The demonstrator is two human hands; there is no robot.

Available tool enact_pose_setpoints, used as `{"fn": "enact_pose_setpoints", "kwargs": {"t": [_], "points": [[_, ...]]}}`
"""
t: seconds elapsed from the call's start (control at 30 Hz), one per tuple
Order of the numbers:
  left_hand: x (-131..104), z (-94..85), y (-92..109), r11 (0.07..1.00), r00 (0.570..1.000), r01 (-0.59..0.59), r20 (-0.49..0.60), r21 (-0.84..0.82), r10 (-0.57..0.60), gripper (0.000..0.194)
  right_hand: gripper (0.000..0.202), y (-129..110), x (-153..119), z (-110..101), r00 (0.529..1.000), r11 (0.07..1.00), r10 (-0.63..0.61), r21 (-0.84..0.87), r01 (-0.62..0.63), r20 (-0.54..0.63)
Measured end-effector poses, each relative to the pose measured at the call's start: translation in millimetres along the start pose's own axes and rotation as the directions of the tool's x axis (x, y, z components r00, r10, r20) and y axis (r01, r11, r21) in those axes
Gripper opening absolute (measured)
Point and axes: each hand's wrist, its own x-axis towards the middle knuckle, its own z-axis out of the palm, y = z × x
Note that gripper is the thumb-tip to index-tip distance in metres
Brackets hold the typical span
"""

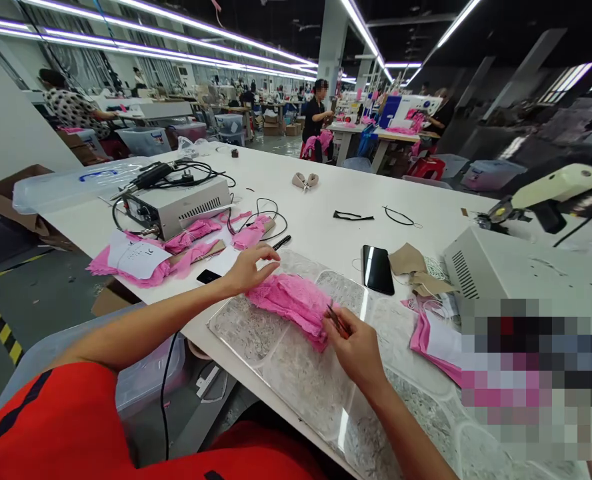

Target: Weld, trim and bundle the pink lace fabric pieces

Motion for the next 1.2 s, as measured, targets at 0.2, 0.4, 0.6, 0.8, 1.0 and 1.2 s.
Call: {"fn": "enact_pose_setpoints", "kwargs": {"t": [0.2, 0.4, 0.6, 0.8, 1.0, 1.2], "points": [[-41, -9.9, 0, 0.983, 0.899, -0.171, 0.419, 0.07, 0.126, 0.016, 0.02, -11, -5, 10, 0.955, 0.952, -0.246, -0.144, 0.271, 0.169], [-38, -5.3, -17, 0.926, 0.893, -0.3, 0.408, 0.229, 0.189, 0.018, 0.024, -15, 13, 11, 0.975, 0.974, -0.124, -0.162, 0.155, 0.186], [-30, -5.1, -7, 0.987, 0.938, -0.113, 0.339, 0.111, 0.07, 0.027, 0.036, -35, 35, -8, 0.996, 0.999, -0.052, -0.01, 0.052, 0.067], [-3, -13.9, 36, 0.998, 0.971, -0.037, 0.233, -0.047, 0.047, 0.012, 0.032, -52, 53, -38, 0.996, 0.977, 0.082, 0.194, -0.089, 0.045], [37, -0.2, 102, 0.996, 0.914, -0.071, 0.395, -0.058, 0.088, 0.016, 0.044, -46, 50, -69, 0.97, 0.912, 0.242, 0.345, -0.223, -0.011], [58, 43.5, 134, 0.968, 0.758, -0.248, 0.629, 0.032, 0.173, 0.026, 0.058, -50, 34, -76, 0.992, 0.964, 0.111, 0.251, -0.092, -0.06]]}}
